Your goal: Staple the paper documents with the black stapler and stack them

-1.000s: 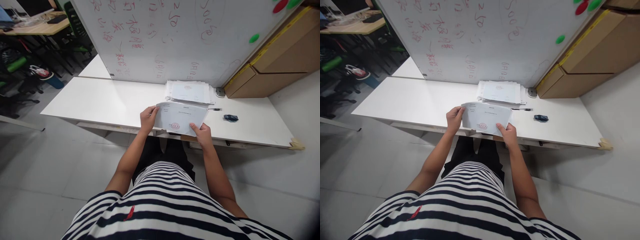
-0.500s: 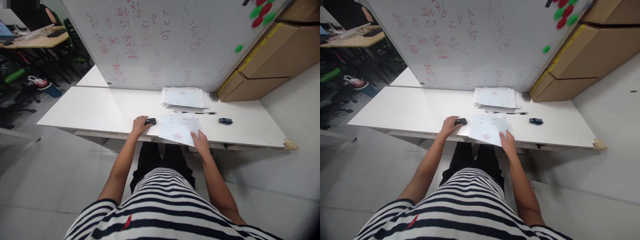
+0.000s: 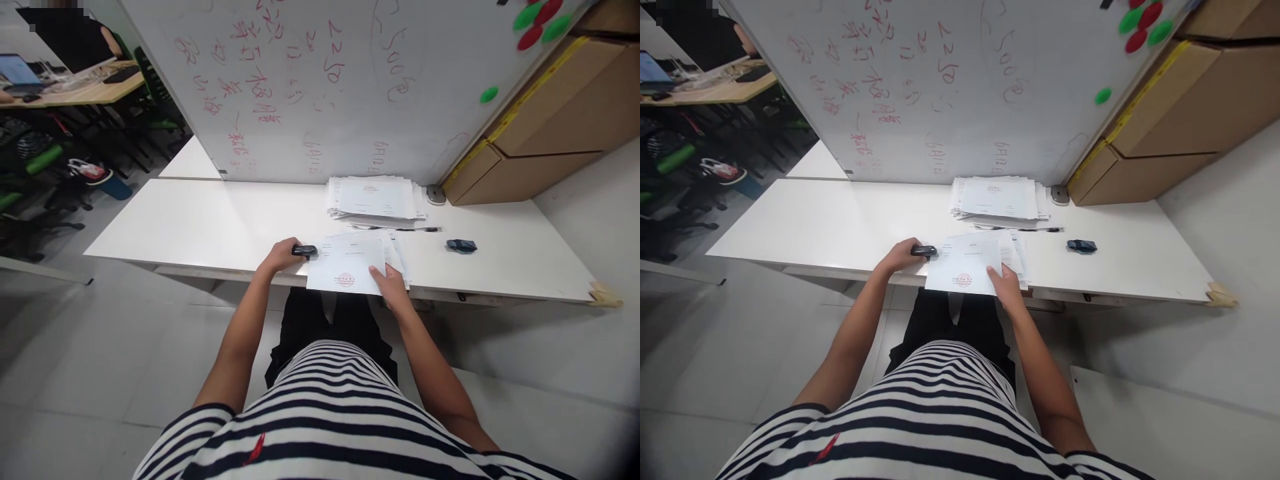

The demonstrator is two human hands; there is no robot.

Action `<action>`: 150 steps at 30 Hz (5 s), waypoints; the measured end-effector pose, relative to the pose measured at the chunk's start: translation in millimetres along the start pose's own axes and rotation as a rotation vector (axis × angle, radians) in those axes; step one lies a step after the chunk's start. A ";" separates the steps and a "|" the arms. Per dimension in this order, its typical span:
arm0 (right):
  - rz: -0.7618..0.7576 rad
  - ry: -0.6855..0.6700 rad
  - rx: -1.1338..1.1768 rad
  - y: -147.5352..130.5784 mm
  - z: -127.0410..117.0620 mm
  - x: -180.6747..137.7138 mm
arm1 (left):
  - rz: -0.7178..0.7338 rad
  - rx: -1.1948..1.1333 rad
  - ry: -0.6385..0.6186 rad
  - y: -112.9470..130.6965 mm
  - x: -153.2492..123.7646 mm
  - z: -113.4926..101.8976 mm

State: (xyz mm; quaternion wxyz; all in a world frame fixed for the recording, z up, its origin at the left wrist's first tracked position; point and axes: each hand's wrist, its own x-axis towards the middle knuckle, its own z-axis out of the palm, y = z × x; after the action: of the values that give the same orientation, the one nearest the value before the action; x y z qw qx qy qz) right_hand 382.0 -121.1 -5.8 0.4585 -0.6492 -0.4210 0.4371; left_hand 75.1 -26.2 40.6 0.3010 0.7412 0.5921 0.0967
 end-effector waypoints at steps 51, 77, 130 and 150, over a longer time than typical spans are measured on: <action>-0.360 0.335 -0.427 -70.1 -36.7 -48.8 | -0.064 0.225 0.535 0.5 30.3 27.1; -0.109 0.445 -0.803 -7.7 -12.1 -5.3 | -0.050 -0.037 0.720 64.4 16.9 33.4; -0.522 -0.375 -1.312 -72.6 49.2 115.9 | 0.765 0.469 0.123 107.0 11.5 128.2; -0.540 -0.289 -1.164 -48.0 38.0 89.5 | 0.797 0.475 0.090 112.6 -15.7 129.0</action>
State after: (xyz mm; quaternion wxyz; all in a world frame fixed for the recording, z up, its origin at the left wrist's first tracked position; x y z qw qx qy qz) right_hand 362.4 -16.9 16.8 0.0647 -0.5975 -0.7941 0.0904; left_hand 227.4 -97.0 4.0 0.0363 0.9545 0.2791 0.0985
